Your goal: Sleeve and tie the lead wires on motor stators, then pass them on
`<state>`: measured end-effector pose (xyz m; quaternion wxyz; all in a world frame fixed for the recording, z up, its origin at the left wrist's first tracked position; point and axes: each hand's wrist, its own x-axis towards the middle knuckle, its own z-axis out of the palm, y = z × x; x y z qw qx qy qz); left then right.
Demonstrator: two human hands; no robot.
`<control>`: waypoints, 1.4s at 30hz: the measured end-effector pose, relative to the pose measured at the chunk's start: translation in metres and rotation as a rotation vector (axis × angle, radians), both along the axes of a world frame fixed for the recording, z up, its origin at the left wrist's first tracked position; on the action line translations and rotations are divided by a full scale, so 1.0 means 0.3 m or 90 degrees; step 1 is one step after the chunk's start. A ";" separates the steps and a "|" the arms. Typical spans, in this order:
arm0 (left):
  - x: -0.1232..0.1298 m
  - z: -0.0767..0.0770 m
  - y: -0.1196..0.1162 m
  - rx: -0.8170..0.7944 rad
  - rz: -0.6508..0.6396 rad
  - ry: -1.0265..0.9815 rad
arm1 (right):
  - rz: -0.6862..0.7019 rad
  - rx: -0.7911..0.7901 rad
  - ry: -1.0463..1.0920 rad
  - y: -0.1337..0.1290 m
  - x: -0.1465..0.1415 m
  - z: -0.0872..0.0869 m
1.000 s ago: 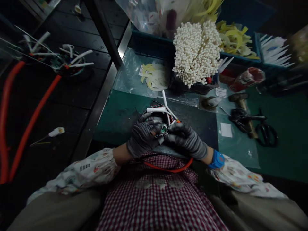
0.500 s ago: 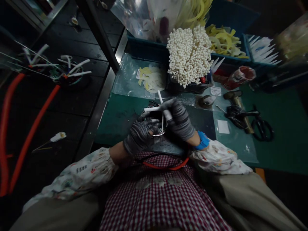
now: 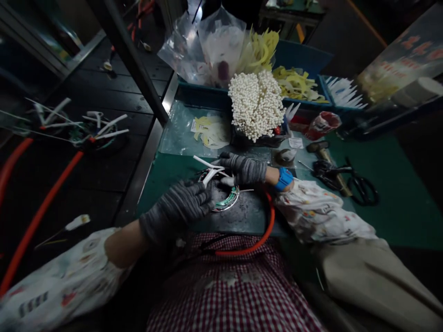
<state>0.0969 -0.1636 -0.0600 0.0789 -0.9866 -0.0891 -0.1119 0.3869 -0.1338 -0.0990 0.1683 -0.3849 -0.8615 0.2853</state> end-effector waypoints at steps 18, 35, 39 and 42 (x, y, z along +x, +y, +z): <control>0.060 -0.262 -0.134 -0.031 0.248 -0.289 | -0.383 0.231 0.150 -0.021 0.002 0.201; 0.093 -0.228 -0.161 -0.034 0.275 -0.358 | -0.654 0.115 0.449 -0.542 -0.115 0.104; 0.100 -0.219 -0.167 -0.014 0.282 -0.355 | -0.537 -0.122 0.525 -0.646 -0.099 0.094; 0.087 -0.218 -0.165 -0.034 0.282 -0.323 | -0.362 -0.327 0.437 -0.661 -0.098 0.070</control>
